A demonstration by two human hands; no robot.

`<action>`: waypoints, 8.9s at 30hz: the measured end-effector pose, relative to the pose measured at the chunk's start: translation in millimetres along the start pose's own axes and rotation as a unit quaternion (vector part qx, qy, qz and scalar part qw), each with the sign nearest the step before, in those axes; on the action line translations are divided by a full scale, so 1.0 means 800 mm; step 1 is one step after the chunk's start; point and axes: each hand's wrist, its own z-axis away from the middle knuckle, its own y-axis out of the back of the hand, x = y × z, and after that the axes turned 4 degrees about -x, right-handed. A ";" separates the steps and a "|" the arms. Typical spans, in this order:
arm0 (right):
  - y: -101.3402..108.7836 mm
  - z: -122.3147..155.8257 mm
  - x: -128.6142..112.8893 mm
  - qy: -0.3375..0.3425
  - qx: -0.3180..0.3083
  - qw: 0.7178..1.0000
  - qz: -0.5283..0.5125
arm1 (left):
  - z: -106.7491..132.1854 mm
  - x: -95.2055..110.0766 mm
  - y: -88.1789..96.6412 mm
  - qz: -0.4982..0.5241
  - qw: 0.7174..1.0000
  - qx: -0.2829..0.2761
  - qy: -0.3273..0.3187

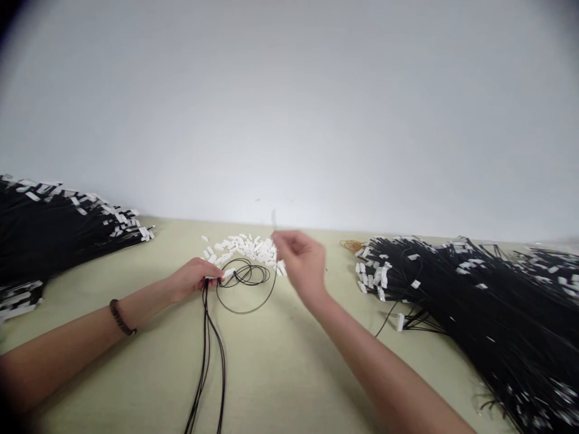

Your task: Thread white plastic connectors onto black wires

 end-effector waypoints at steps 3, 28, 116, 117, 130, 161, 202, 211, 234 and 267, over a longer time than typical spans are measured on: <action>-0.034 0.039 0.040 -0.036 -0.112 0.988 0.102 | -0.002 0.000 0.000 0.039 0.999 0.014 -0.001; -0.054 0.070 0.053 -0.015 -0.209 0.964 0.163 | 0.000 -0.006 -0.004 0.002 0.999 0.015 -0.046; -0.100 0.089 0.039 -0.038 -0.284 0.929 0.234 | 0.021 0.010 -0.033 -0.039 0.998 -0.020 -0.034; -0.100 0.089 0.041 -0.045 -0.279 0.931 0.232 | 0.020 0.009 -0.033 -0.041 0.998 -0.019 -0.035; -0.074 0.077 0.016 -0.096 -0.320 0.908 0.253 | 0.016 0.003 -0.026 -0.021 0.999 0.000 -0.047; 0.058 -0.040 -0.005 -0.019 0.155 0.980 -0.127 | 0.005 0.000 -0.010 0.132 0.991 -0.006 -0.004; -0.062 0.069 0.048 0.023 -0.234 0.935 0.266 | 0.008 0.003 -0.014 0.077 0.996 -0.046 -0.019; -0.061 0.067 0.049 0.024 -0.245 0.940 0.236 | 0.010 0.004 -0.013 0.087 0.995 -0.047 -0.017; -0.072 0.072 0.055 -0.186 -0.236 0.953 0.037 | 0.010 0.003 -0.012 0.080 0.995 -0.051 -0.026; -0.072 0.076 0.044 -0.204 -0.212 0.954 -0.063 | 0.027 0.008 -0.025 -0.039 0.991 -0.054 -0.114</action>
